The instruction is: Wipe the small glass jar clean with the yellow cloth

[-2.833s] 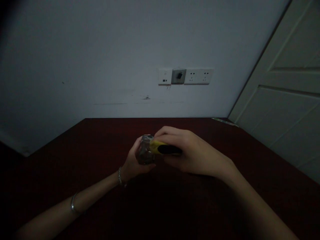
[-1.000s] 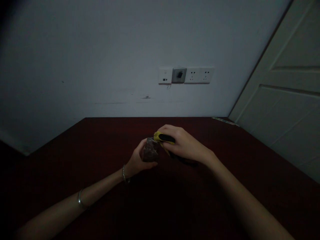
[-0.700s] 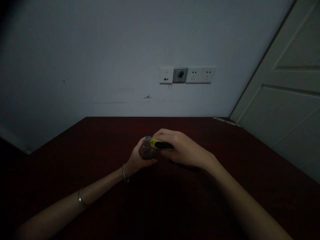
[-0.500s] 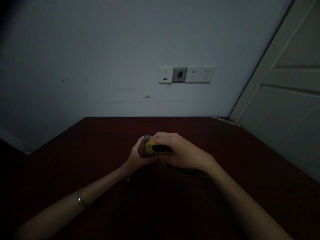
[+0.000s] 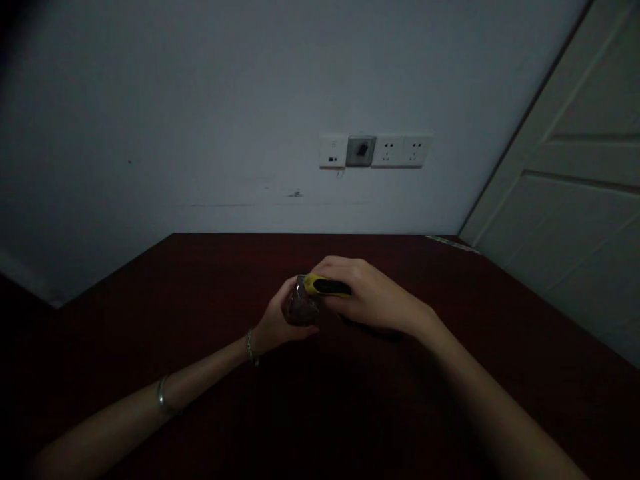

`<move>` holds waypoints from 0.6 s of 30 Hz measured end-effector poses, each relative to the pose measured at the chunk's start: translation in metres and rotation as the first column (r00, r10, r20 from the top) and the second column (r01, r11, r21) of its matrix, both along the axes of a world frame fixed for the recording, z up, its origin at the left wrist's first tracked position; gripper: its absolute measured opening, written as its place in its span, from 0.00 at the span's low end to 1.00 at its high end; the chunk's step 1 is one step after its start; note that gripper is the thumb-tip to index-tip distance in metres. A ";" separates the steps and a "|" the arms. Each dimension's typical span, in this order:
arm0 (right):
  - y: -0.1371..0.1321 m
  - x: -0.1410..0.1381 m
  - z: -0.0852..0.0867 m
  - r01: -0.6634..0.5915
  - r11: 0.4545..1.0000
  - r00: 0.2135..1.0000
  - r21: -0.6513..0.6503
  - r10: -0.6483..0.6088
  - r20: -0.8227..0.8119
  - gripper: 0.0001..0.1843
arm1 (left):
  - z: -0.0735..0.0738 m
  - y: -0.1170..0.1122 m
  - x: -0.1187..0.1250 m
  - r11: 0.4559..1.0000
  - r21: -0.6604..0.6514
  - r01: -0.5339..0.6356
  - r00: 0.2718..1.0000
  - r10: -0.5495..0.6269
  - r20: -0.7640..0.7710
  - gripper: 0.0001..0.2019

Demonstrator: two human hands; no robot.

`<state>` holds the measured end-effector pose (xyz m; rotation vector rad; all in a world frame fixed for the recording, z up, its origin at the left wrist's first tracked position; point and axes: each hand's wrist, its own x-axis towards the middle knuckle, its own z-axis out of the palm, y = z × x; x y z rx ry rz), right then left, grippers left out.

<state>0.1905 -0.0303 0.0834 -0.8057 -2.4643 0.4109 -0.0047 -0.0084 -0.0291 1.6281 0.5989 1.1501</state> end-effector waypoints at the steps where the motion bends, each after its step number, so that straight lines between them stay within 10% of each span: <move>1: -0.001 0.000 0.002 -0.009 1.000 1.000 -0.013 0.009 0.005 0.16 | 0.000 0.001 0.000 1.000 -0.012 0.000 1.000 0.000 0.002 0.42; 8: -0.014 -0.005 0.015 -0.105 0.985 0.994 -0.133 0.110 0.027 0.15 | -0.001 0.004 0.001 0.999 -0.040 -0.031 0.999 0.032 0.017 0.43; 18: -0.002 0.007 0.005 0.132 0.990 0.983 0.058 -0.138 0.119 0.14 | -0.005 -0.004 0.002 0.999 -0.036 0.011 1.000 -0.011 0.001 0.43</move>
